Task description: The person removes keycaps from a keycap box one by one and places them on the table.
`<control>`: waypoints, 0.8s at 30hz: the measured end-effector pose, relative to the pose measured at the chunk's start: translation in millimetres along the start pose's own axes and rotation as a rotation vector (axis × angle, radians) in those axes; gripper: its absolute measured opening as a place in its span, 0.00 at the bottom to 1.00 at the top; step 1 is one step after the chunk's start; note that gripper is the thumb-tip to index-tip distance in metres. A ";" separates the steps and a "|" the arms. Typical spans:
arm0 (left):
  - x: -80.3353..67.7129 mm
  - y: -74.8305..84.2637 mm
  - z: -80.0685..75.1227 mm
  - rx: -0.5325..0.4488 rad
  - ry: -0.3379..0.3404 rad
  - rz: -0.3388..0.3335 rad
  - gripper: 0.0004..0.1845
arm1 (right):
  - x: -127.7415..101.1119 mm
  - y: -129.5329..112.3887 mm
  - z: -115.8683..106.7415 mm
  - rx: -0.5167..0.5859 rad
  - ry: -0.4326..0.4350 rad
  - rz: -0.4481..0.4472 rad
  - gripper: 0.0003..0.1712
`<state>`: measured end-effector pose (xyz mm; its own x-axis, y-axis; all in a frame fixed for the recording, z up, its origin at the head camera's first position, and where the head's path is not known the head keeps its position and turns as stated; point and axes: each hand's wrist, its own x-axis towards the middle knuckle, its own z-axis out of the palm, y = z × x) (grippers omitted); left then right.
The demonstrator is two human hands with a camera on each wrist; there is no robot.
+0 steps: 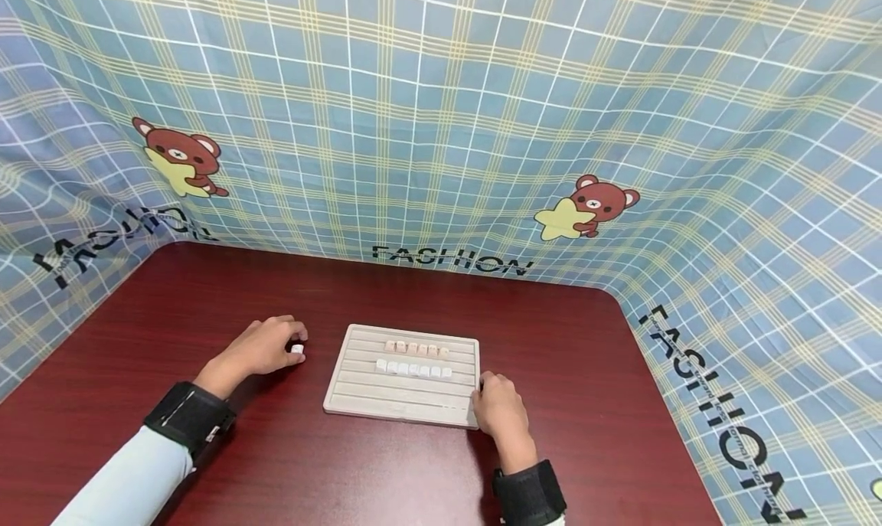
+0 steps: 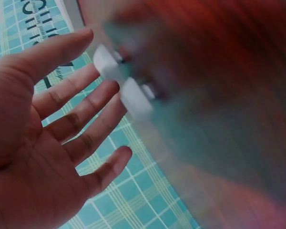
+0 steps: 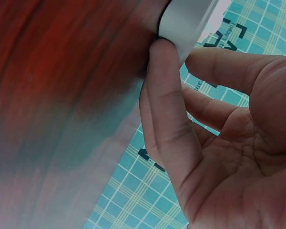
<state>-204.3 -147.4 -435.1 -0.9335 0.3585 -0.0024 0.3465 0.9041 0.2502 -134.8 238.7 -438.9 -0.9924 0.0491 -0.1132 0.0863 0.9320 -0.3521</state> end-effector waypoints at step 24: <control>17.5 55.4 -0.4 -0.141 -0.004 0.155 0.12 | -0.9 -2.8 0.2 0.001 0.002 0.005 0.16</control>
<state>-201.5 -91.2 -420.9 -0.8696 0.4918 0.0425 0.4692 0.7968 0.3808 -134.1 236.0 -438.0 -0.9922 0.0543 -0.1126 0.0910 0.9315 -0.3522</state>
